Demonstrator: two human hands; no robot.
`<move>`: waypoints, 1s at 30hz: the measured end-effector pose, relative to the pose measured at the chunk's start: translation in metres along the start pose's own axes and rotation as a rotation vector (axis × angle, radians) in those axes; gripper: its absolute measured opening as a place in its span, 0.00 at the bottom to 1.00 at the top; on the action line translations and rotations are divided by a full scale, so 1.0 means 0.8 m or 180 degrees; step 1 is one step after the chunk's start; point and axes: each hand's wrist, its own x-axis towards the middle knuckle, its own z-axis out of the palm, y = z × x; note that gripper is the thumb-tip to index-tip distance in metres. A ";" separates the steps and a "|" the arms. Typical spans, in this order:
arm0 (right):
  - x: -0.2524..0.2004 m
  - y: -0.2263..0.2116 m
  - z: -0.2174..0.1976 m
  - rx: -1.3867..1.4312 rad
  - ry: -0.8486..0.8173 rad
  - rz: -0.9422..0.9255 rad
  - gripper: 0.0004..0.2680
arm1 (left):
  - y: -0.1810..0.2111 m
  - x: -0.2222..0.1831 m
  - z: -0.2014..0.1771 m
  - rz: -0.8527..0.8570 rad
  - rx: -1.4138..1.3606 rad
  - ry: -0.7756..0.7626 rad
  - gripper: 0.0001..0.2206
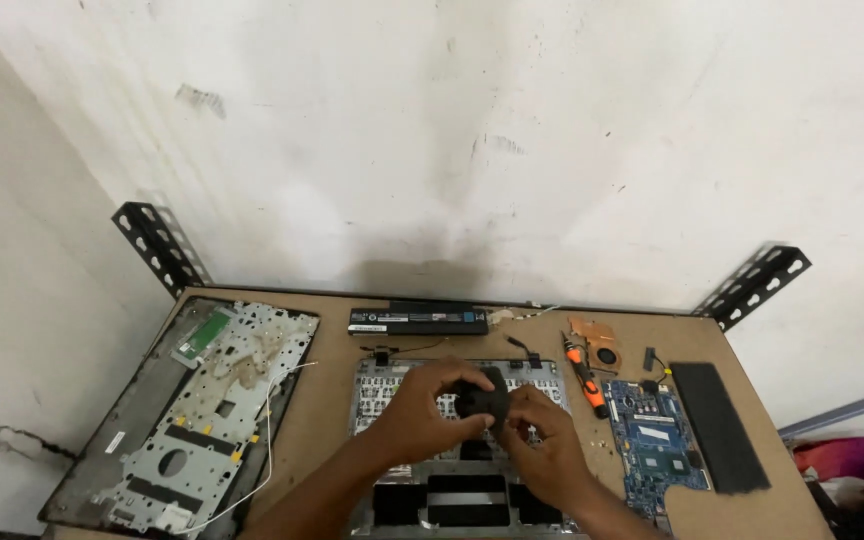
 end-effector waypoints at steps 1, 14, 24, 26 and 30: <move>-0.006 -0.002 0.001 -0.0008 0.0018 0.0016 0.03 | 0.000 -0.002 0.001 -0.0002 -0.0009 -0.0023 0.12; 0.001 0.000 0.001 -0.0013 -0.0013 -0.0111 0.02 | -0.001 0.004 -0.001 -0.0682 0.0363 -0.0291 0.09; 0.001 0.001 -0.003 -0.0139 -0.0095 -0.0168 0.04 | -0.022 0.005 0.006 -0.0274 0.0446 -0.0171 0.15; -0.012 -0.001 -0.001 -0.0131 -0.0140 -0.0001 0.04 | -0.018 -0.004 0.009 -0.0374 0.0297 -0.0255 0.12; -0.004 0.000 -0.002 -0.0033 -0.0239 -0.0029 0.07 | -0.029 -0.002 0.008 -0.0082 0.0397 -0.0243 0.16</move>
